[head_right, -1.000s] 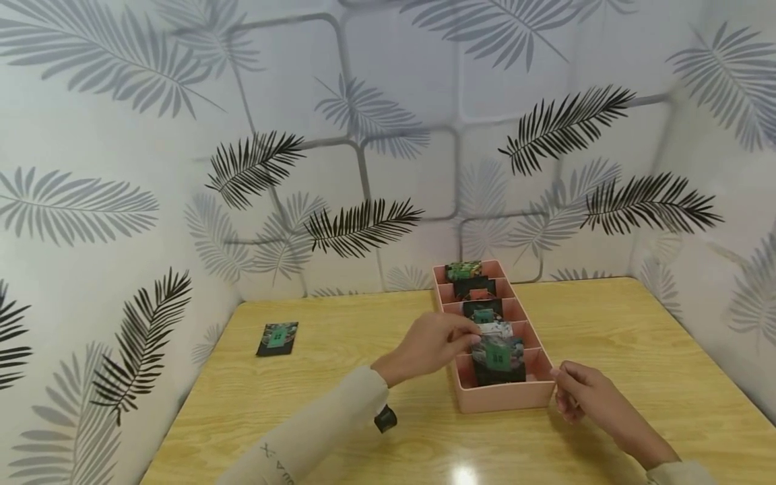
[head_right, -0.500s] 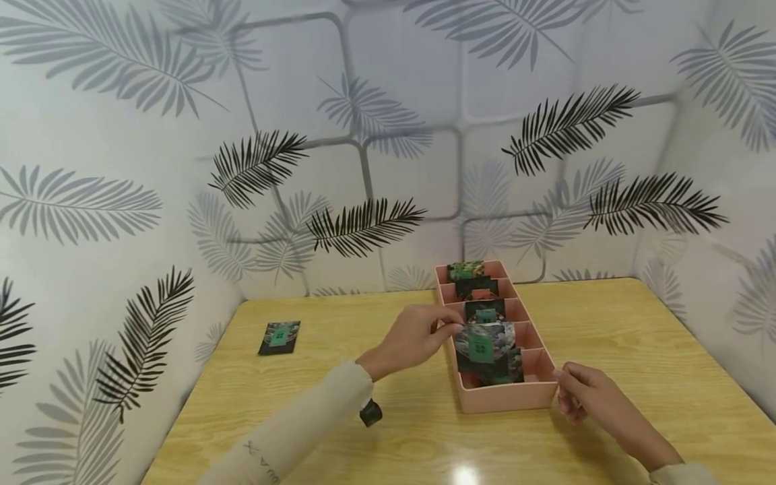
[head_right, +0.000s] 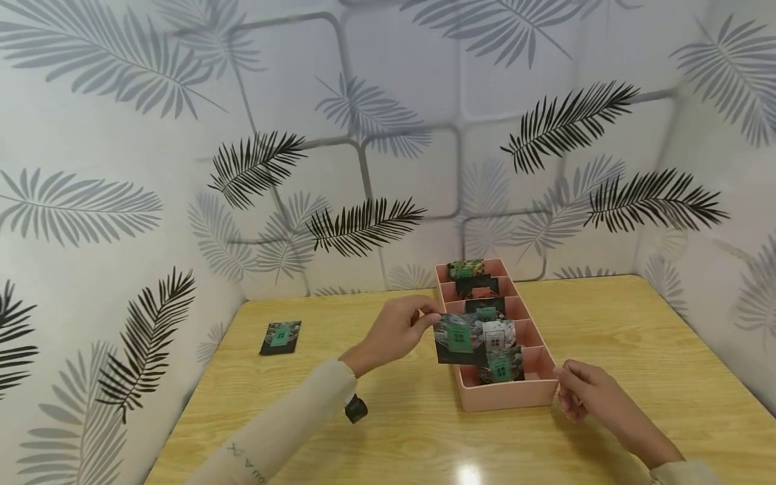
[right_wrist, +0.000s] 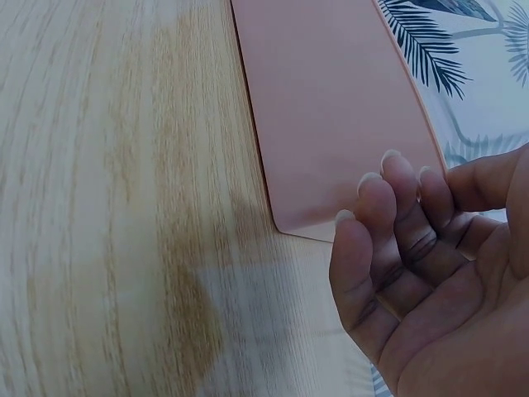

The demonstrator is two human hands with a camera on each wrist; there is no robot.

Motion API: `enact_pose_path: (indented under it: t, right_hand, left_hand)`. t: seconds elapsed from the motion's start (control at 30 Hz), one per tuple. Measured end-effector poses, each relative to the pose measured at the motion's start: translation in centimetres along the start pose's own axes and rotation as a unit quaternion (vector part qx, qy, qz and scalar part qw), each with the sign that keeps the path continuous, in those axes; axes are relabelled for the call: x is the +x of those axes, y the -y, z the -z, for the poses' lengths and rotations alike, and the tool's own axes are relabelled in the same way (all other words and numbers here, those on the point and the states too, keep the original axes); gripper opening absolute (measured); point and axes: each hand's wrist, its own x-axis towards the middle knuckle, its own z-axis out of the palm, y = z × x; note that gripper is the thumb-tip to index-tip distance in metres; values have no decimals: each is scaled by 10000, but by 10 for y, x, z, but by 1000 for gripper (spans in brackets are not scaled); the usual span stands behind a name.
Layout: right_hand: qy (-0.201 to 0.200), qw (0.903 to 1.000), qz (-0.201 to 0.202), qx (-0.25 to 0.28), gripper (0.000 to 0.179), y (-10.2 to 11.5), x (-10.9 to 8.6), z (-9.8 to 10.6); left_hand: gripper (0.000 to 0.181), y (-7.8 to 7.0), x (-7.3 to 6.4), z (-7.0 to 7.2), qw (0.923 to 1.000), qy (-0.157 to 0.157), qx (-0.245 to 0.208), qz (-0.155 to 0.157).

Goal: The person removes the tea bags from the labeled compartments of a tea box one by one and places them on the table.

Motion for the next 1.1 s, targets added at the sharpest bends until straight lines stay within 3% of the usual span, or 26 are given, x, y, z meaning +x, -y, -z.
enact_pose_path:
  t: [1.1]
  right_hand:
    - [61, 9999, -1, -96, 49, 2, -2, 2]
  left_hand:
    - [11, 40, -29, 35, 9981, 56, 144, 595]
